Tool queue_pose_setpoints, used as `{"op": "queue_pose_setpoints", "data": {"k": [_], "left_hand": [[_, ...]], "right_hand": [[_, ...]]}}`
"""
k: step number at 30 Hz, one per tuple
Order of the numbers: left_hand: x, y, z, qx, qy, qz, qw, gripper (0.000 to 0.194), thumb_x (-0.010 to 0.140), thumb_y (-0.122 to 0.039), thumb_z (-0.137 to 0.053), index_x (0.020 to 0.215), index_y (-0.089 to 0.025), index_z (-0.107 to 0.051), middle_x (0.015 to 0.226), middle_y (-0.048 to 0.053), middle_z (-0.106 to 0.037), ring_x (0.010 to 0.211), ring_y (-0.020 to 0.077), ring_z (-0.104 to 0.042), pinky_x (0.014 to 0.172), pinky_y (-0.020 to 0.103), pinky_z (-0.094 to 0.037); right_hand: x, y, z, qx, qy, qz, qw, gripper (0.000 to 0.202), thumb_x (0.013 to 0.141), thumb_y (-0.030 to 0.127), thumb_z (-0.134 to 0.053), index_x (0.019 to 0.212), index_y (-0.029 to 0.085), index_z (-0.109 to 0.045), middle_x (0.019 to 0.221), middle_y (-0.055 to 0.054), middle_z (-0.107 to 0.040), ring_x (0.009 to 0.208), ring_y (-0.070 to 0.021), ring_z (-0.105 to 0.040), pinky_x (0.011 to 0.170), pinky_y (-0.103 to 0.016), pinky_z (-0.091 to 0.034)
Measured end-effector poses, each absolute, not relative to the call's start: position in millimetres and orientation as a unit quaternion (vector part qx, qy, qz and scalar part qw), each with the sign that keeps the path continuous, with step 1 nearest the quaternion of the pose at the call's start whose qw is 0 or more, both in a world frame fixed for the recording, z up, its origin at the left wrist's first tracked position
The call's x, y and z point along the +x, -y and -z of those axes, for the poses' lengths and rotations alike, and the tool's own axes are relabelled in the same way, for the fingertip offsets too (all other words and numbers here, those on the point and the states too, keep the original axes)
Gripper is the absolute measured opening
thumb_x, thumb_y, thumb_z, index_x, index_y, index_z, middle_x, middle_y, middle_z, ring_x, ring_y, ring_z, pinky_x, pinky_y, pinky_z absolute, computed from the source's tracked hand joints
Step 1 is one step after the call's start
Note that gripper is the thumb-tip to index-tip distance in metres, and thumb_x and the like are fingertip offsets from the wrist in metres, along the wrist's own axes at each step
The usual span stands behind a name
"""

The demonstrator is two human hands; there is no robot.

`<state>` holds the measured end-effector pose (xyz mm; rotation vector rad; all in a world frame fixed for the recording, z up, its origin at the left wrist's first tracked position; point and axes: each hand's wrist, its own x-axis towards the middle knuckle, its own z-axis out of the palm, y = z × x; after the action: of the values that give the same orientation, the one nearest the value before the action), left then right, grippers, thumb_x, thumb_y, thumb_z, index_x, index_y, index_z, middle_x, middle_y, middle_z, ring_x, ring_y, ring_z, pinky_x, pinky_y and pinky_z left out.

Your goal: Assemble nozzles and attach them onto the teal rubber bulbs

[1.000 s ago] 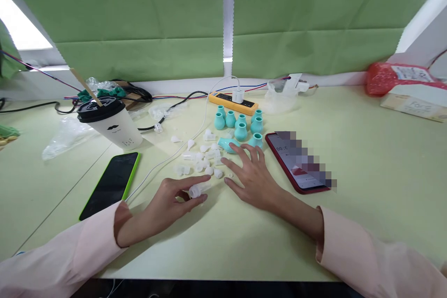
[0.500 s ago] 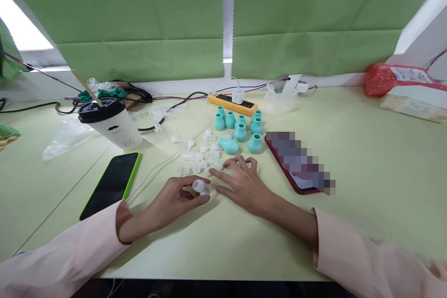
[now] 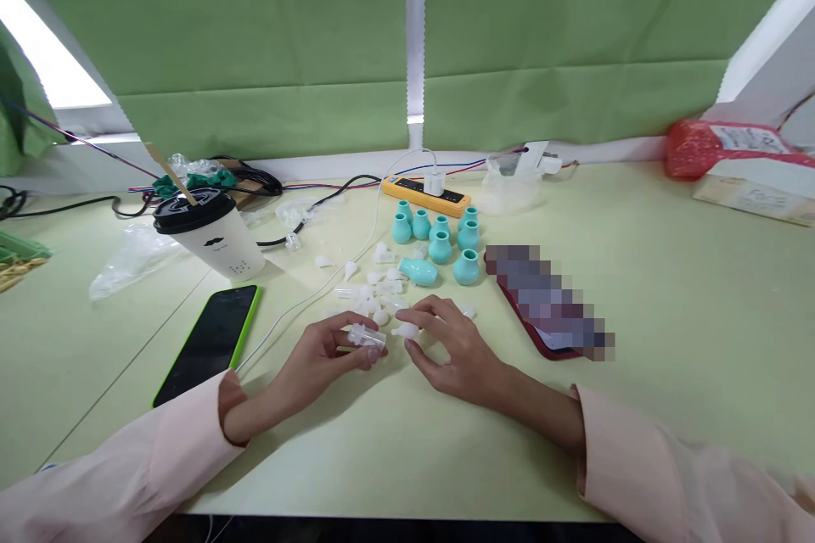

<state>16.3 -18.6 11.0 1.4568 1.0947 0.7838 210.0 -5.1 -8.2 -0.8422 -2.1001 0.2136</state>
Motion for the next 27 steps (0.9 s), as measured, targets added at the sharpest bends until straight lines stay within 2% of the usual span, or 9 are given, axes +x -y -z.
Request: {"op": "queue_pose_setpoints", "data": {"k": [6, 10, 12, 16, 18, 20, 23, 27], "left_hand": [[16, 18, -9, 0.654, -0.471, -0.325, 0.495, 0.023, 0.065, -0.021, -0.062, 0.087, -0.016, -0.059, 0.067, -0.001, -0.053, 0.056, 0.0077, -0.046, 0.053, 0.019, -0.040], [16, 20, -10, 0.662, -0.476, -0.316, 0.485, 0.025, 0.064, -0.022, -0.063, 0.088, -0.016, -0.060, 0.058, -0.004, -0.046, 0.052, 0.0068, -0.041, 0.051, 0.019, -0.038], [17, 21, -12, 0.658, -0.479, -0.323, 0.483, 0.027, 0.062, -0.026, -0.065, 0.087, -0.016, -0.060, 0.062, -0.003, -0.048, 0.055, 0.0076, -0.044, 0.053, 0.020, -0.040], [16, 20, -13, 0.641, -0.456, -0.346, 0.511, 0.026, 0.064, -0.027, -0.065, 0.087, -0.015, -0.059, 0.087, 0.003, -0.057, 0.074, 0.0132, -0.053, 0.065, 0.023, -0.046], [16, 19, -12, 0.630, -0.448, -0.350, 0.529, 0.028, 0.065, -0.026, -0.063, 0.091, -0.016, -0.058, 0.091, 0.005, -0.059, 0.082, 0.0154, -0.054, 0.069, 0.024, -0.046], [15, 18, -11, 0.620, -0.448, -0.350, 0.541, 0.034, 0.066, -0.026, -0.063, 0.097, -0.017, -0.054, 0.085, 0.004, -0.061, 0.079, 0.0149, -0.056, 0.068, 0.025, -0.045], [15, 19, -12, 0.613, -0.451, -0.351, 0.546, 0.042, 0.066, -0.027, -0.064, 0.102, -0.019, -0.045, 0.069, 0.000, -0.060, 0.064, 0.0117, -0.056, 0.061, 0.023, -0.045], [15, 24, -21, 0.640, -0.457, -0.349, 0.510, 0.037, 0.065, -0.028, -0.063, 0.097, -0.019, -0.046, 0.065, -0.002, -0.056, 0.060, 0.0099, -0.052, 0.053, 0.019, -0.043]], "right_hand": [[209, 9, 0, -0.330, 0.816, -0.144, 0.452, 0.018, 0.069, 0.014, -0.056, 0.086, 0.020, -0.056, 0.080, -0.003, -0.058, 0.074, -0.0146, -0.057, 0.064, -0.028, -0.047], [211, 0, 6, -0.380, 0.835, -0.108, 0.384, 0.014, 0.069, 0.018, -0.057, 0.083, 0.019, -0.057, 0.075, -0.003, -0.062, 0.071, -0.0166, -0.057, 0.064, -0.031, -0.046], [213, -7, 9, -0.400, 0.848, -0.073, 0.341, 0.015, 0.070, 0.022, -0.058, 0.084, 0.019, -0.059, 0.075, -0.004, -0.062, 0.072, -0.0181, -0.056, 0.067, -0.033, -0.044], [215, -23, 6, -0.425, 0.842, 0.017, 0.333, 0.030, 0.074, 0.035, -0.054, 0.097, 0.015, -0.057, 0.089, -0.008, -0.060, 0.085, -0.0194, -0.053, 0.074, -0.032, -0.042], [214, -32, 2, -0.449, 0.839, 0.086, 0.296, 0.032, 0.078, 0.034, -0.048, 0.101, 0.013, -0.055, 0.097, -0.010, -0.058, 0.091, -0.0199, -0.050, 0.077, -0.031, -0.039], [212, -41, 1, -0.471, 0.835, 0.141, 0.247, 0.031, 0.080, 0.030, -0.044, 0.104, 0.013, -0.054, 0.101, -0.011, -0.057, 0.093, -0.0235, -0.047, 0.077, -0.036, -0.035], [210, -51, 3, -0.486, 0.831, 0.163, 0.215, 0.032, 0.079, 0.026, -0.045, 0.107, 0.012, -0.052, 0.096, -0.014, -0.058, 0.092, -0.0292, -0.044, 0.073, -0.041, -0.030], [209, -52, 0, -0.494, 0.826, 0.176, 0.206, 0.032, 0.078, 0.022, -0.044, 0.109, 0.015, -0.050, 0.096, -0.014, -0.055, 0.090, -0.0288, -0.044, 0.071, -0.042, -0.028]]}}
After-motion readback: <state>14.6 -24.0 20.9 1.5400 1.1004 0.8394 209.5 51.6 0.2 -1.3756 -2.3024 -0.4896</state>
